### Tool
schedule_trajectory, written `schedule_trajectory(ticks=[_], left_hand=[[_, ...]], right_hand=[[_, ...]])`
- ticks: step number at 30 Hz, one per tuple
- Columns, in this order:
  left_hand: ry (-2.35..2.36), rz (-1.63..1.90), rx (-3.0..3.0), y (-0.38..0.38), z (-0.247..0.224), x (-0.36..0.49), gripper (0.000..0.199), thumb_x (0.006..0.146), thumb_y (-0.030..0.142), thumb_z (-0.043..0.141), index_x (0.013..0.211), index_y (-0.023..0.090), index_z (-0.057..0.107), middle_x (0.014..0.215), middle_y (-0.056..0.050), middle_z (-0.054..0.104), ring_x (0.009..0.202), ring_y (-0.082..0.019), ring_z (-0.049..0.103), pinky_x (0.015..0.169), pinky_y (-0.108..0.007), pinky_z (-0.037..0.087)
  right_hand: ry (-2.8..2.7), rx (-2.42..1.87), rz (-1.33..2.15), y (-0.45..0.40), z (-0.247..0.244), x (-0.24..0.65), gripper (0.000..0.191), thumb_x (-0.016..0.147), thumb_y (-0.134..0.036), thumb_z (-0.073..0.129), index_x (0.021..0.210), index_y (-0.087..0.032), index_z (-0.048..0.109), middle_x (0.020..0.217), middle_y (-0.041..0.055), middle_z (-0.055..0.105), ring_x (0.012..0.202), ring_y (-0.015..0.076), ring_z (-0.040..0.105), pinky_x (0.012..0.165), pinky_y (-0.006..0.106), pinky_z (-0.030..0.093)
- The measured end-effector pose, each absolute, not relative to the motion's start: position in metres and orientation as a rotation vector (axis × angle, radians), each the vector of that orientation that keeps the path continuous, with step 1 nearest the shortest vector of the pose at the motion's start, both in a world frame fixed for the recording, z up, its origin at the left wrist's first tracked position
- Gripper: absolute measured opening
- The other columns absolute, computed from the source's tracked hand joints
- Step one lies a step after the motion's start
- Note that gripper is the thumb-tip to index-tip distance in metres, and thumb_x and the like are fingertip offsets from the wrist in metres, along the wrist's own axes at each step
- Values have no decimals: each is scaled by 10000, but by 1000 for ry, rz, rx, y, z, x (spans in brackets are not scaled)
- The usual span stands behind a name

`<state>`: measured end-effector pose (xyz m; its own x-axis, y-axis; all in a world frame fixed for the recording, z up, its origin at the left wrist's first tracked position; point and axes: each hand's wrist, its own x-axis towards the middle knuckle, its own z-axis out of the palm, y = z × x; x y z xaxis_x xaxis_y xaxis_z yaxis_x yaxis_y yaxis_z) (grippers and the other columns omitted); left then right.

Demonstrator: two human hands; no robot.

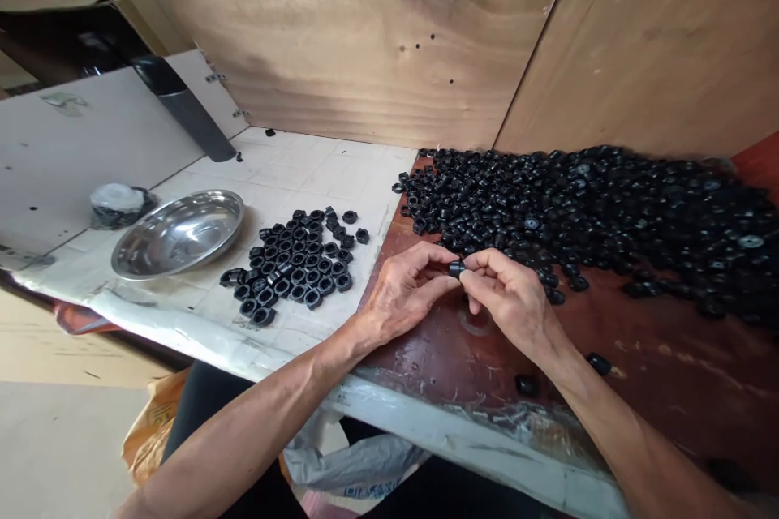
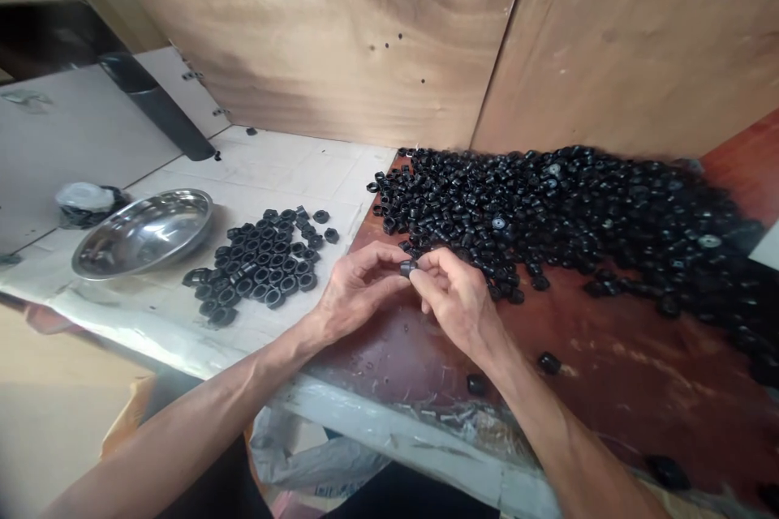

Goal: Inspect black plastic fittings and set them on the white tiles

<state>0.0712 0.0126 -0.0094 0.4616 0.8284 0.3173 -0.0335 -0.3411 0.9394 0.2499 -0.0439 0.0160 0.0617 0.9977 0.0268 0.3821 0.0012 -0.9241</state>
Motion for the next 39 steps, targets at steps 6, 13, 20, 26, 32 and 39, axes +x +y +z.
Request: schedule_trajectory(ticks=[6, 13, 20, 26, 32, 39], left_hand=[[614, 1128, 2002, 10, -9, 73, 206, 912, 211, 665, 1117, 190, 681, 1107, -81, 721, 1041, -202, 694, 931, -358, 580], [678, 1032, 1611, 8, -10, 78, 250, 894, 317, 710, 1087, 164, 662, 987, -61, 744, 837, -173, 724, 779, -301, 604], [721, 942, 2344, 12, -1, 49, 227, 932, 146, 572, 1152, 183, 610, 1078, -74, 677, 970, -185, 667, 863, -337, 564], [1270, 596, 2865, 29, 17, -9, 132, 860, 139, 585, 969, 164, 657, 971, -99, 654, 913, -254, 624, 854, -431, 546], [1250, 678, 2648, 22, -2, 33, 71, 922, 231, 604, 947, 173, 637, 943, -70, 651, 890, -210, 630, 848, -354, 557], [1209, 711, 2600, 23, -35, 74, 128, 874, 199, 642, 995, 181, 608, 977, -65, 663, 949, -239, 636, 882, -386, 547]], right_hand=[[-1327, -1508, 1145, -42, 11, 250, 512, 980, -573, 481, 626, -204, 480, 532, -45, 481, 426, 87, 390, 452, 249, 319], [-1427, -1429, 893, -45, 18, 245, 171, 904, -362, 652, 960, -203, 624, 622, -37, 635, 606, 140, 607, 627, 250, 459], [-1442, -1575, 1011, -40, 16, 257, 299, 932, -471, 581, 801, -204, 610, 572, -26, 624, 534, 144, 577, 584, 264, 434], [-1975, -1824, 575, -42, 19, 276, 33, 823, -197, 665, 847, -208, 646, 876, 26, 682, 765, 186, 635, 705, 283, 424], [-2233, -1777, 575, -46, 9, 265, 198, 826, -21, 547, 891, -182, 643, 966, 76, 635, 892, 204, 626, 799, 289, 431], [-2078, -1664, 600, -41, 1, 265, 66, 909, -227, 613, 847, -211, 629, 896, 33, 654, 823, 188, 612, 741, 290, 434]])
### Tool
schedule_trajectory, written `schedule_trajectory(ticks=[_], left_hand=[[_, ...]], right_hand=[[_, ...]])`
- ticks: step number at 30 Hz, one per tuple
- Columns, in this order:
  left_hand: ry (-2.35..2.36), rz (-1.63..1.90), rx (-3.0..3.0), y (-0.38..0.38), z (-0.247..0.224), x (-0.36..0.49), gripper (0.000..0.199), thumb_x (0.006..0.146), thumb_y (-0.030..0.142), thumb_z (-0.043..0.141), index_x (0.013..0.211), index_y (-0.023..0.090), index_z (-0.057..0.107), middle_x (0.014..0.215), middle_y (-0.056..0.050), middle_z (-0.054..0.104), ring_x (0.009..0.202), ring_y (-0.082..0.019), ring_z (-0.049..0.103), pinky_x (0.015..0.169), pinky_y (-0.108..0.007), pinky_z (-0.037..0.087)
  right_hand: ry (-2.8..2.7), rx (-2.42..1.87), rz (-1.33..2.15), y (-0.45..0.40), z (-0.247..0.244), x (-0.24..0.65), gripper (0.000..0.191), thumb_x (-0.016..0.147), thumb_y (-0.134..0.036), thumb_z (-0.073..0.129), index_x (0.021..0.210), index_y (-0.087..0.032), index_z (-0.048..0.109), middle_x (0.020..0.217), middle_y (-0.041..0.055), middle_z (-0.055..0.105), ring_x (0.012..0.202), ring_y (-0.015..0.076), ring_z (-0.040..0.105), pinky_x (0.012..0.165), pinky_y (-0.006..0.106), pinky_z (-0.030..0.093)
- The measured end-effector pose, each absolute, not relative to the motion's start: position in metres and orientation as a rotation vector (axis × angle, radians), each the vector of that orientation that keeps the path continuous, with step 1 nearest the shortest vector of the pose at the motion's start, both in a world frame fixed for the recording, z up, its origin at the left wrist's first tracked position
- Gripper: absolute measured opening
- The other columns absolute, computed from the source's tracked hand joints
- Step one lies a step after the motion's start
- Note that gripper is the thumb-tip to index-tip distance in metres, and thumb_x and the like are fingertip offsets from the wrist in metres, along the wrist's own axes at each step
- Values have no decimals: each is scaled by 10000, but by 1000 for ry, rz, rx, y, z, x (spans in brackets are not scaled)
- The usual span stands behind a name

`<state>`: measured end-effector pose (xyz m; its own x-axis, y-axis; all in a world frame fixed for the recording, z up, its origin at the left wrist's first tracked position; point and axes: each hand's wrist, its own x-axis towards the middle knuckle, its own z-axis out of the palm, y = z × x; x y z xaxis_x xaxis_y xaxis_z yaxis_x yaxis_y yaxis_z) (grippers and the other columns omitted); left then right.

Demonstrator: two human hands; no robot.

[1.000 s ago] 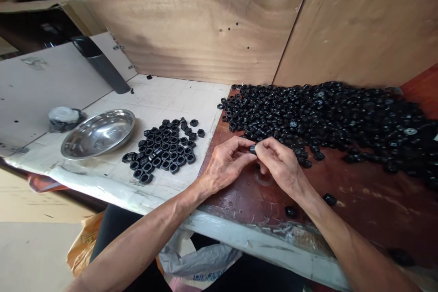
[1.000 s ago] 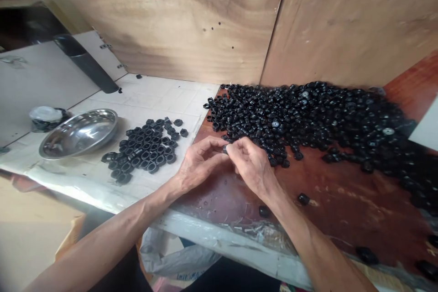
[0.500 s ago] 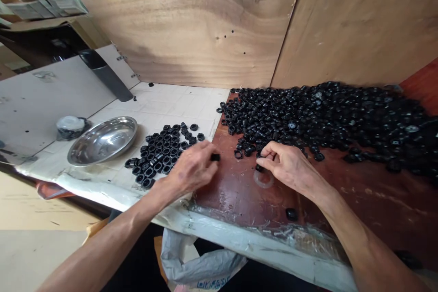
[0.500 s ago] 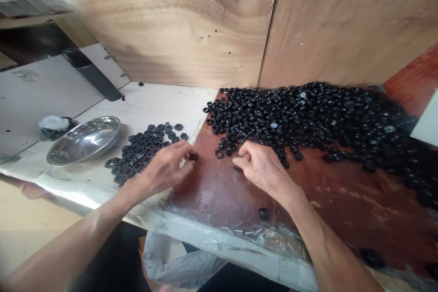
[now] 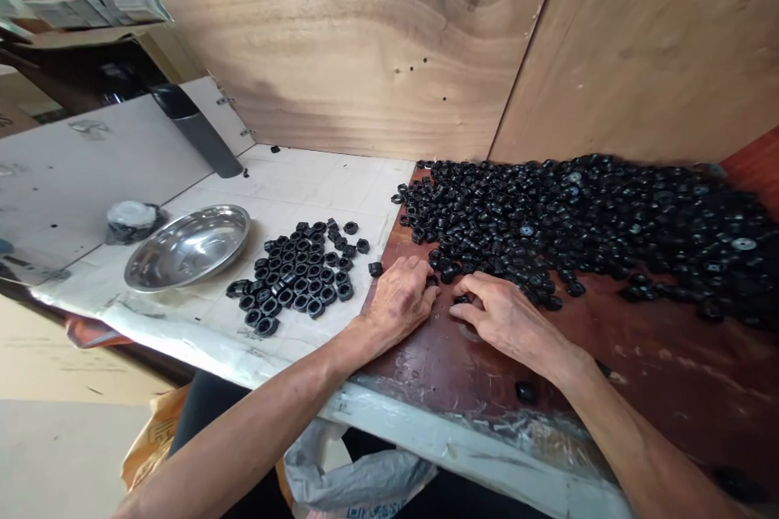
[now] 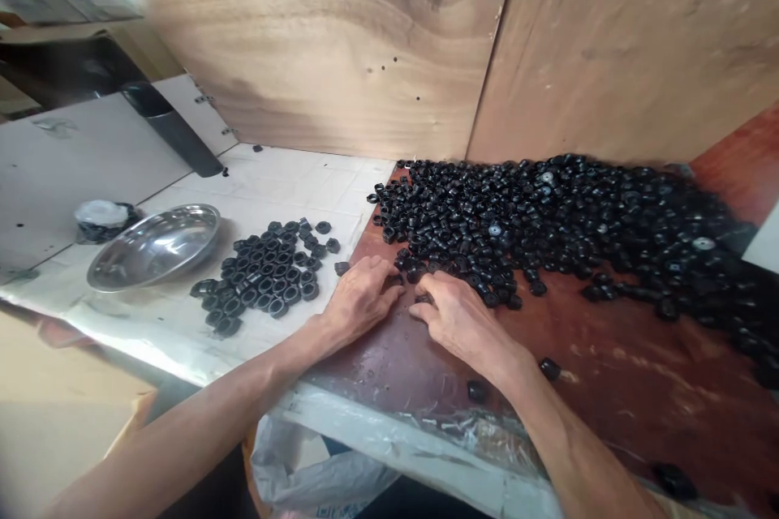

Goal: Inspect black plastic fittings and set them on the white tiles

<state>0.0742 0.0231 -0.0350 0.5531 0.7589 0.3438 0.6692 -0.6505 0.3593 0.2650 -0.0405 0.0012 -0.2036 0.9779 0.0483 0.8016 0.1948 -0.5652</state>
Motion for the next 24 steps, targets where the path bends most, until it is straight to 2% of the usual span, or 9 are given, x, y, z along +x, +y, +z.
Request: schedule_trajectory(ticks=[5, 8, 11, 14, 16, 18, 20, 22, 24], left_hand=[[1015, 886, 2487, 24, -36, 63, 172, 835, 174, 644, 1006, 178, 622, 917, -49, 654, 833, -199, 652, 777, -338, 550], [852, 895, 2325, 22, -29, 59, 197, 852, 173, 663, 1045, 187, 629, 935, -32, 638, 797, -160, 650, 723, -285, 540], [733, 883, 2151, 21, -22, 57, 197, 864, 165, 683, 1054, 185, 637, 964, -27, 646, 771, -134, 639, 703, -261, 535], [731, 910, 1994, 20, -19, 56, 215, 856, 180, 714, 1062, 193, 657, 1032, -39, 665, 786, -133, 649, 725, -267, 552], [749, 906, 1901, 19, -18, 56, 252, 848, 193, 732, 1091, 204, 669, 1076, -49, 675, 839, -148, 669, 783, -290, 571], [761, 887, 1792, 18, -17, 57, 333, 833, 207, 755, 1149, 218, 653, 1096, -53, 685, 862, -156, 682, 814, -309, 584], [766, 894, 1657, 16, -16, 59, 404, 801, 225, 792, 1168, 219, 624, 1092, -53, 692, 890, -163, 694, 838, -321, 593], [754, 920, 1508, 15, -14, 61, 419, 763, 234, 828, 1118, 203, 609, 1069, -51, 696, 914, -168, 703, 852, -323, 599], [735, 931, 1402, 13, -13, 63, 392, 743, 246, 847, 1050, 186, 610, 1039, -47, 703, 896, -163, 712, 842, -314, 606]], right_hand=[[-1785, -1684, 730, -39, -4, 257, 208, 829, -392, 734, 862, -221, 620, 745, -7, 636, 649, 159, 566, 539, 250, 400], [-1659, -1600, 776, -39, -3, 253, 270, 799, -436, 776, 895, -226, 635, 731, -14, 634, 634, 152, 558, 507, 238, 407], [-1659, -1496, 746, -38, 1, 254, 242, 829, -427, 764, 948, -226, 701, 840, 19, 673, 688, 160, 595, 572, 253, 479], [-1730, -1403, 736, -39, 9, 255, 182, 903, -324, 686, 1057, -243, 739, 1069, 52, 695, 887, 187, 660, 753, 277, 541], [-1735, -1385, 758, -41, 13, 255, 184, 922, -271, 646, 1081, -249, 734, 1150, 53, 687, 980, 194, 667, 826, 282, 546], [-1653, -1419, 807, -43, 15, 254, 203, 908, -267, 658, 1105, -240, 700, 1100, 49, 703, 925, 188, 684, 792, 278, 561], [-1564, -1457, 854, -44, 14, 253, 222, 887, -292, 689, 1099, -229, 664, 968, 35, 717, 813, 180, 689, 716, 272, 569], [-1554, -1454, 846, -44, 13, 253, 181, 884, -308, 697, 1041, -225, 664, 893, 25, 711, 776, 180, 684, 701, 274, 564], [-1601, -1413, 793, -44, 13, 253, 119, 899, -303, 680, 991, -228, 689, 928, 31, 710, 794, 180, 677, 720, 281, 558]])
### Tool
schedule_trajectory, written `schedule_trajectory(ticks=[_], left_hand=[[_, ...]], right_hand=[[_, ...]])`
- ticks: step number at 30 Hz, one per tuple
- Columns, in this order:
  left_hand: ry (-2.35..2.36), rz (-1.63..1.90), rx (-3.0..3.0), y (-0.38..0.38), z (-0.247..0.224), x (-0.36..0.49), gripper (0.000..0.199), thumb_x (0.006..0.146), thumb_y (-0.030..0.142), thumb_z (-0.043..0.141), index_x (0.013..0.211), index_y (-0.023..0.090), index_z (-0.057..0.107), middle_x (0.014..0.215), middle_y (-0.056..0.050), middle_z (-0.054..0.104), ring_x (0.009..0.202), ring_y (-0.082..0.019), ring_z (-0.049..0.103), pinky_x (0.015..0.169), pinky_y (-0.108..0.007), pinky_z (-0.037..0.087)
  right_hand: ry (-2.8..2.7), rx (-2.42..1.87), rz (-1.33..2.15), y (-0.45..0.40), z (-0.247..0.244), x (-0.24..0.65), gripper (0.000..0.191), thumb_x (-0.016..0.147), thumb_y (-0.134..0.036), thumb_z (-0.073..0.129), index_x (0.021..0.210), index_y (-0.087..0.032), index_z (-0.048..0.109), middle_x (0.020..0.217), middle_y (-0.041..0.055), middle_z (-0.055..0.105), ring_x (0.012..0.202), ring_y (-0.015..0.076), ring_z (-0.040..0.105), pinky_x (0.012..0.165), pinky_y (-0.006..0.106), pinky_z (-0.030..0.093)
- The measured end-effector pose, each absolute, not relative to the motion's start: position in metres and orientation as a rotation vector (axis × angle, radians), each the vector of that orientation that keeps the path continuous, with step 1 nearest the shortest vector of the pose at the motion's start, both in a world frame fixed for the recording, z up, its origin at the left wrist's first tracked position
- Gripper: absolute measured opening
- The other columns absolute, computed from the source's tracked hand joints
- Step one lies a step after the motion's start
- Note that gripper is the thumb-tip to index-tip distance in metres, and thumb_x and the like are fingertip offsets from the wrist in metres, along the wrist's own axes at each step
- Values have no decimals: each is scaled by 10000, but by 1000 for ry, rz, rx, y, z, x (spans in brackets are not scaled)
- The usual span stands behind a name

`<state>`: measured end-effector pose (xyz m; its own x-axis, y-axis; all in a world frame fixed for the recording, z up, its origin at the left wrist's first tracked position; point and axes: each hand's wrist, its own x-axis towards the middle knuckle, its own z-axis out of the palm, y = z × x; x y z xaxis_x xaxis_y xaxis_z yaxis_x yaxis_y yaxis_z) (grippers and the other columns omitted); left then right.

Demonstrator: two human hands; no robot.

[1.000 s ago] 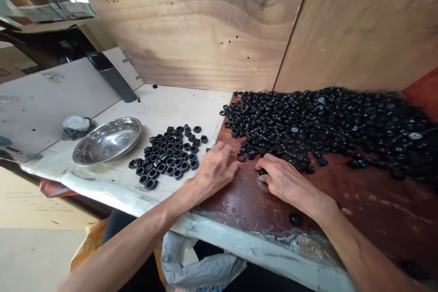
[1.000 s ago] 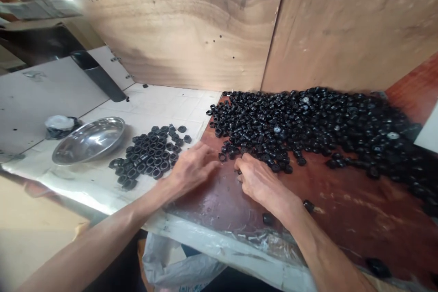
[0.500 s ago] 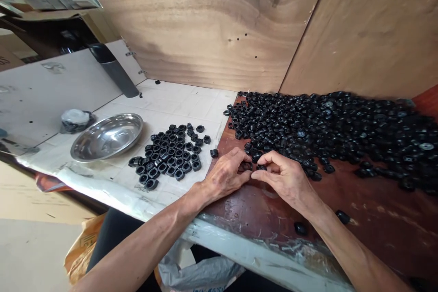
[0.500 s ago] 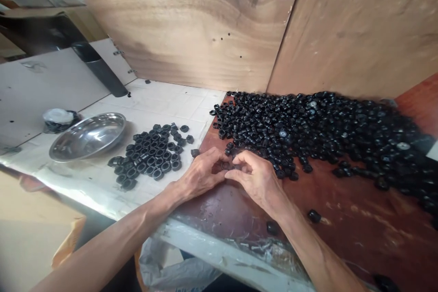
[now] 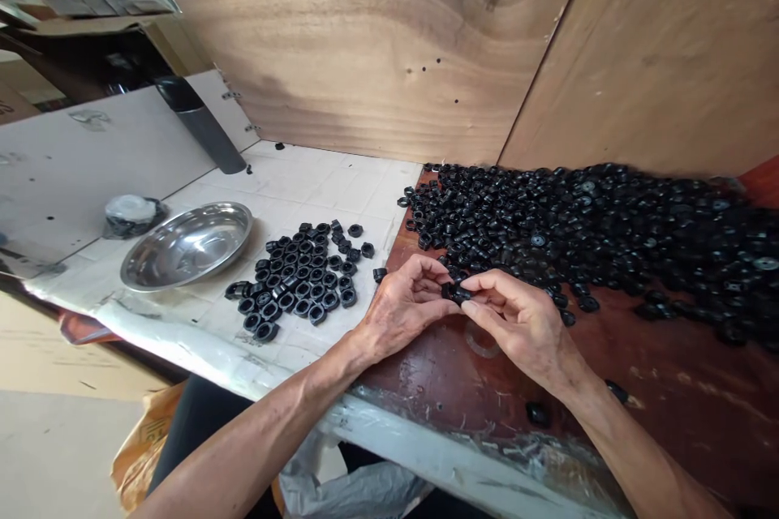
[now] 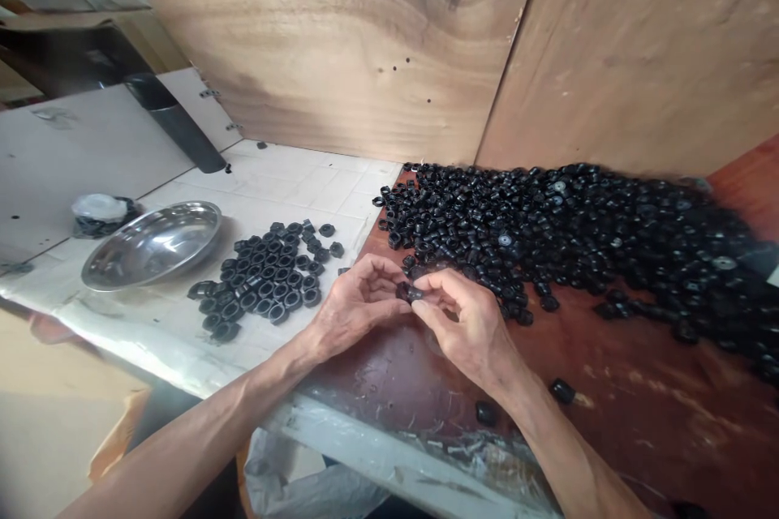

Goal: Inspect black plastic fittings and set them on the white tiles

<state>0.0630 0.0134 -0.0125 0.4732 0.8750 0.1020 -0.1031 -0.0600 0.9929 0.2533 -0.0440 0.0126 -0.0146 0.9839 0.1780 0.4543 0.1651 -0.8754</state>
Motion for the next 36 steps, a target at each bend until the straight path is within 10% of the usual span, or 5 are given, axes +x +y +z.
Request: schedule_trajectory(ticks=[14, 22, 29, 36], left_hand=[[603, 1175, 1652, 14, -9, 64, 228, 786, 303, 832, 971, 191, 759, 1034, -69, 734, 962, -189, 712, 903, -335, 606], [600, 1160, 1667, 11, -11, 63, 229, 803, 253, 819, 1024, 217, 770, 1069, -62, 736, 984, -185, 712, 918, -333, 594], [669, 1167, 1645, 9, -4, 63, 198, 828, 228, 789, 1025, 213, 773, 1058, -64, 744, 988, -196, 717, 942, -351, 595], [685, 1132, 1700, 9, -6, 63, 227, 845, 222, 767, 1071, 214, 741, 1079, -57, 728, 1010, -195, 702, 930, -340, 592]], right_hand=[[-1513, -1420, 705, -48, 11, 246, 292, 916, -372, 665, 1168, -230, 621, 1004, 66, 722, 812, 205, 726, 765, 314, 606], [-1676, -1450, 540, -50, 12, 243, 164, 1022, -344, 492, 1013, -240, 618, 681, -3, 662, 621, 167, 658, 647, 277, 513], [-1804, -1357, 410, -51, 14, 246, 186, 985, -304, 557, 1137, -223, 627, 925, 56, 725, 780, 199, 685, 758, 309, 531], [-1782, -1556, 504, -47, 8, 249, 511, 1051, -444, 370, 624, -227, 549, 552, 4, 552, 526, 156, 543, 564, 284, 431]])
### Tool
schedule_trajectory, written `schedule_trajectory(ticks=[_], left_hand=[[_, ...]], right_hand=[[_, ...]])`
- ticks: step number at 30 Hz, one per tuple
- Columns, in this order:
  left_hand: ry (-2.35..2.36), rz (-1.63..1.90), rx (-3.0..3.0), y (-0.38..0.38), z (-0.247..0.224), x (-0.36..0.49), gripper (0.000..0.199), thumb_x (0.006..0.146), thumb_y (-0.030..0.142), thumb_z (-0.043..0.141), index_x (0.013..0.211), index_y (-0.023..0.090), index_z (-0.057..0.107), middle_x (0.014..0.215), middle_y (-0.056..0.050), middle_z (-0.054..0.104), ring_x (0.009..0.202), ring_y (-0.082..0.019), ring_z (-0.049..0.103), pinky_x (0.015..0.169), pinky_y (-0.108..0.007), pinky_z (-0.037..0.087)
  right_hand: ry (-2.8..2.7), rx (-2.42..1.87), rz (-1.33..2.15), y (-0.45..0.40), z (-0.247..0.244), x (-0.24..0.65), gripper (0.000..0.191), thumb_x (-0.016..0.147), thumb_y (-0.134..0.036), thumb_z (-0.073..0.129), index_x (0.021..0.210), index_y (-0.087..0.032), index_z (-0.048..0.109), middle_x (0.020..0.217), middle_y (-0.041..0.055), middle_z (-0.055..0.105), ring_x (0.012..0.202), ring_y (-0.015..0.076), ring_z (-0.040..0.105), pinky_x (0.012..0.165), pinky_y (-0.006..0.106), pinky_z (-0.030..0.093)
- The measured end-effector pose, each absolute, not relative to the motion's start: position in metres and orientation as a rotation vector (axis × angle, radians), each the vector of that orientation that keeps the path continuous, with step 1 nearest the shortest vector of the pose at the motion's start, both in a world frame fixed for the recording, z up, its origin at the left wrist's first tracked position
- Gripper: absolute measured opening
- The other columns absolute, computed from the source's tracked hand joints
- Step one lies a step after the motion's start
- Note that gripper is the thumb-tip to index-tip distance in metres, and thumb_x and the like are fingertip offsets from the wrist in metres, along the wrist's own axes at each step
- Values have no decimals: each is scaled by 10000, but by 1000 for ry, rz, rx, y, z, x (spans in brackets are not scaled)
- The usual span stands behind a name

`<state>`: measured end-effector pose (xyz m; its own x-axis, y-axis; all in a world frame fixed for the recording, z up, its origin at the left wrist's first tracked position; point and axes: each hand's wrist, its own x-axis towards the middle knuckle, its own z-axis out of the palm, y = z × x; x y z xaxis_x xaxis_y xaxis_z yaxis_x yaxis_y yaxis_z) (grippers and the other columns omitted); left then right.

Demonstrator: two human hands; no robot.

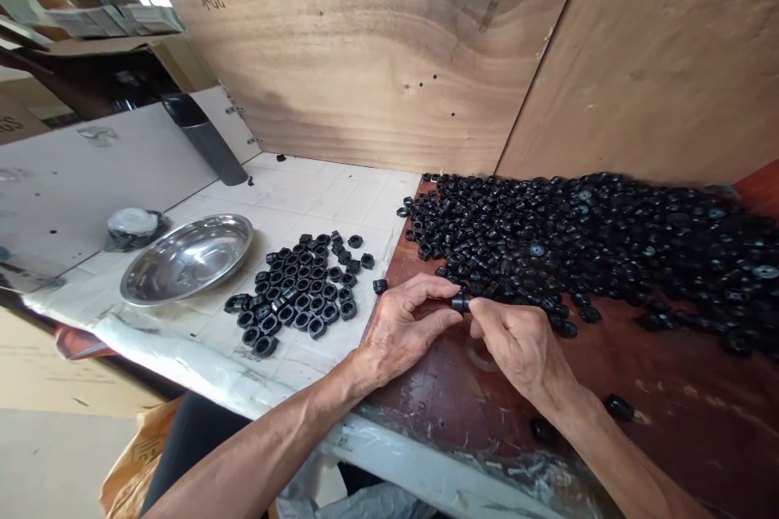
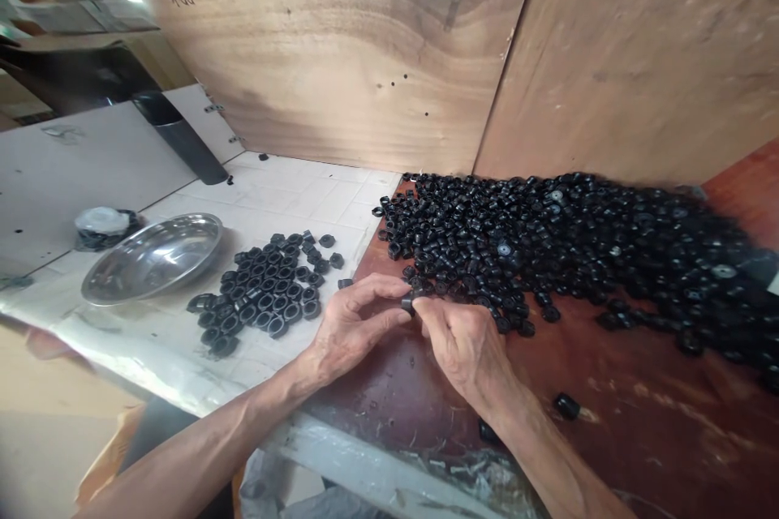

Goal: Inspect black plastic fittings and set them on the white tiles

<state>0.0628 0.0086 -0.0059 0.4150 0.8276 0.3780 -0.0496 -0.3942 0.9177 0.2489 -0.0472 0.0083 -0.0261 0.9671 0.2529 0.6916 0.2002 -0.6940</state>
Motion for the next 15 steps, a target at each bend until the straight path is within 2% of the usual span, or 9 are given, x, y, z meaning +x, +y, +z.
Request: schedule_trajectory(ticks=[2, 5, 6, 10, 15], left_hand=[[690, 1135, 1627, 9, -7, 64, 212, 844, 215, 764, 1054, 203, 736, 1082, -61, 720, 996, -194, 706, 913, -336, 602], [681, 1128, 1521, 8, -8, 65, 196, 840, 224, 765, 1029, 183, 730, 1089, -74, 709, 981, -201, 716, 897, -345, 617], [680, 1124, 1507, 8, -9, 66, 200, 838, 228, 767, 1029, 180, 729, 1090, -76, 707, 973, -201, 718, 895, -348, 620], [700, 1097, 1544, 8, -10, 65, 222, 846, 243, 762, 1056, 182, 726, 1109, -79, 710, 983, -201, 716, 908, -349, 612], [703, 1071, 1544, 8, -9, 64, 212, 847, 244, 758, 1049, 183, 731, 1097, -70, 718, 999, -200, 708, 927, -340, 595]], right_hand=[[-1710, -1556, 600, -47, 10, 249, 516, 1058, -484, 309, 735, -222, 613, 561, -6, 546, 521, 153, 545, 541, 273, 428], [-1674, -1492, 649, -48, 12, 249, 406, 1040, -499, 374, 1064, -211, 658, 648, -11, 602, 563, 158, 584, 564, 267, 461], [-1692, -1488, 642, -49, 13, 249, 366, 1029, -486, 420, 1080, -214, 659, 663, -10, 615, 575, 160, 593, 575, 266, 468], [-1749, -1524, 605, -48, 12, 248, 274, 997, -419, 520, 881, -221, 669, 645, -4, 620, 563, 156, 594, 547, 259, 460], [-1637, -1470, 696, -46, 10, 249, 201, 975, -384, 580, 1062, -225, 665, 780, 6, 694, 640, 157, 660, 607, 252, 523]])
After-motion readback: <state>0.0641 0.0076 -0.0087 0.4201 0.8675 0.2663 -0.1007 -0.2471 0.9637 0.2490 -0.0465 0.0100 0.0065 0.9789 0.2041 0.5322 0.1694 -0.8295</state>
